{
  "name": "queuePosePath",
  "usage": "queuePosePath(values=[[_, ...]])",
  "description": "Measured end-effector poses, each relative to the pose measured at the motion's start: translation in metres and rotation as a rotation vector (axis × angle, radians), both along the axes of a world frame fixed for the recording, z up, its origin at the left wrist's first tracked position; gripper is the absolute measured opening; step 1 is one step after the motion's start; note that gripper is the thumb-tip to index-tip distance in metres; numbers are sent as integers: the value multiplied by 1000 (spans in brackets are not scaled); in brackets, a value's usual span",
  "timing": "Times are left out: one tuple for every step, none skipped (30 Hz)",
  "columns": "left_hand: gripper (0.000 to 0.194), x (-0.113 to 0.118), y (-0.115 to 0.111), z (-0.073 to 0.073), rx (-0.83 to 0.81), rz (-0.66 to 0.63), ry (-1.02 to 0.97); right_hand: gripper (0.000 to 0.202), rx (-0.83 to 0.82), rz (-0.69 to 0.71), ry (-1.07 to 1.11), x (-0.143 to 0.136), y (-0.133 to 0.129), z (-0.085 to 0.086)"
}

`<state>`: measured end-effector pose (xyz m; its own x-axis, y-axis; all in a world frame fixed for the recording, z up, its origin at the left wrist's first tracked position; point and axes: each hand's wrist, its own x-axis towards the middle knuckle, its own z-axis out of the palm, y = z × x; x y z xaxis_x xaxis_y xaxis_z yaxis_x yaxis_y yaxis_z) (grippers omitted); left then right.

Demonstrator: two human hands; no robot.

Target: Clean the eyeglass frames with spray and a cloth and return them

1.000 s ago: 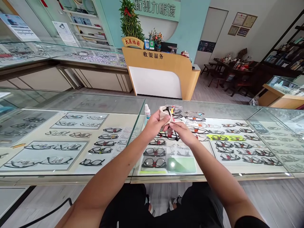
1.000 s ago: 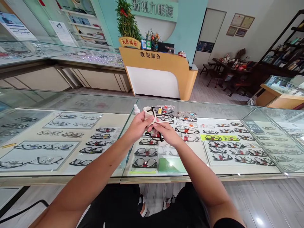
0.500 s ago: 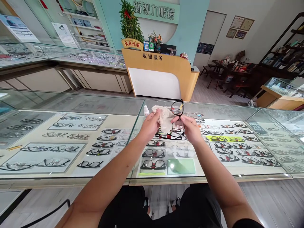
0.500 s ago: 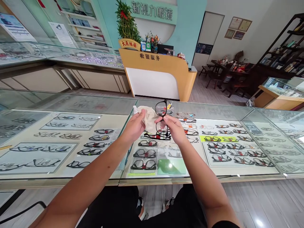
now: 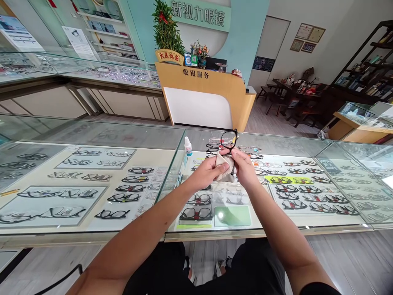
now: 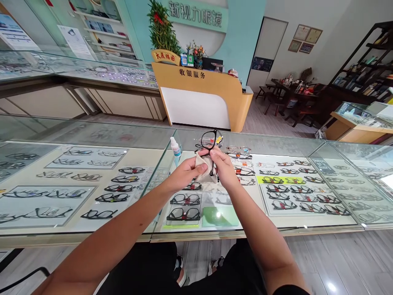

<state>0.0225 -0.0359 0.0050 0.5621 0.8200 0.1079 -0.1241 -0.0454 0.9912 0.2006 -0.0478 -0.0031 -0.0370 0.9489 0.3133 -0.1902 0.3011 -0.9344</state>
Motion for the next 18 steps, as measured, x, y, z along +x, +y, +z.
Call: queuePosePath(values=[[65,0,-1,0,-9,-6,-2,43,-12,-11,-5,0,0,0],[64,1,-1,0,-19,-6,-7,44,-28,-20,-11,-1,-1,0],[63,1,-2,0,-29,-1,-19,46,-46,-27,-16,-1,-1,0],[63,2,-3,0,-42,7,-38,48,-63,-30,-23,-2,-2,0],[62,3,-3,0,-57,17,-61,50,-73,-27,-32,-3,-3,0],[61,5,-4,0,-73,30,-88,52,-74,-20,-41,-4,-5,1],[61,6,-5,-1,-86,43,-116,53,-64,-8,-52,-6,-6,1],[61,8,-5,-2,-92,59,-140,54,-44,4,-65,-8,-7,1],[61,9,-5,-3,-89,78,-157,54,-19,15,-82,-9,-8,2],[62,10,-5,-5,-80,102,-166,55,7,21,-101,-11,-9,2],[64,11,-4,-6,-67,129,-168,56,30,22,-121,-12,-9,3],[66,11,-3,-8,-55,151,-165,57,46,20,-140,-13,-9,3],[68,11,-2,-9,-45,163,-160,59,56,16,-152,-13,-9,4],[70,11,-1,-10,-44,158,-156,59,61,9,-153,-12,-9,4],[71,10,-1,-11,-48,142,-155,57,60,2,-142,-12,-9,4],[71,9,0,-11,-59,123,-158,56,50,-2,-119,-11,-8,4],[69,8,0,-12,-79,113,-165,54,31,-2,-87,-10,-8,4],[66,7,0,-12,-105,112,-173,52,4,1,-50,-9,-7,4]])
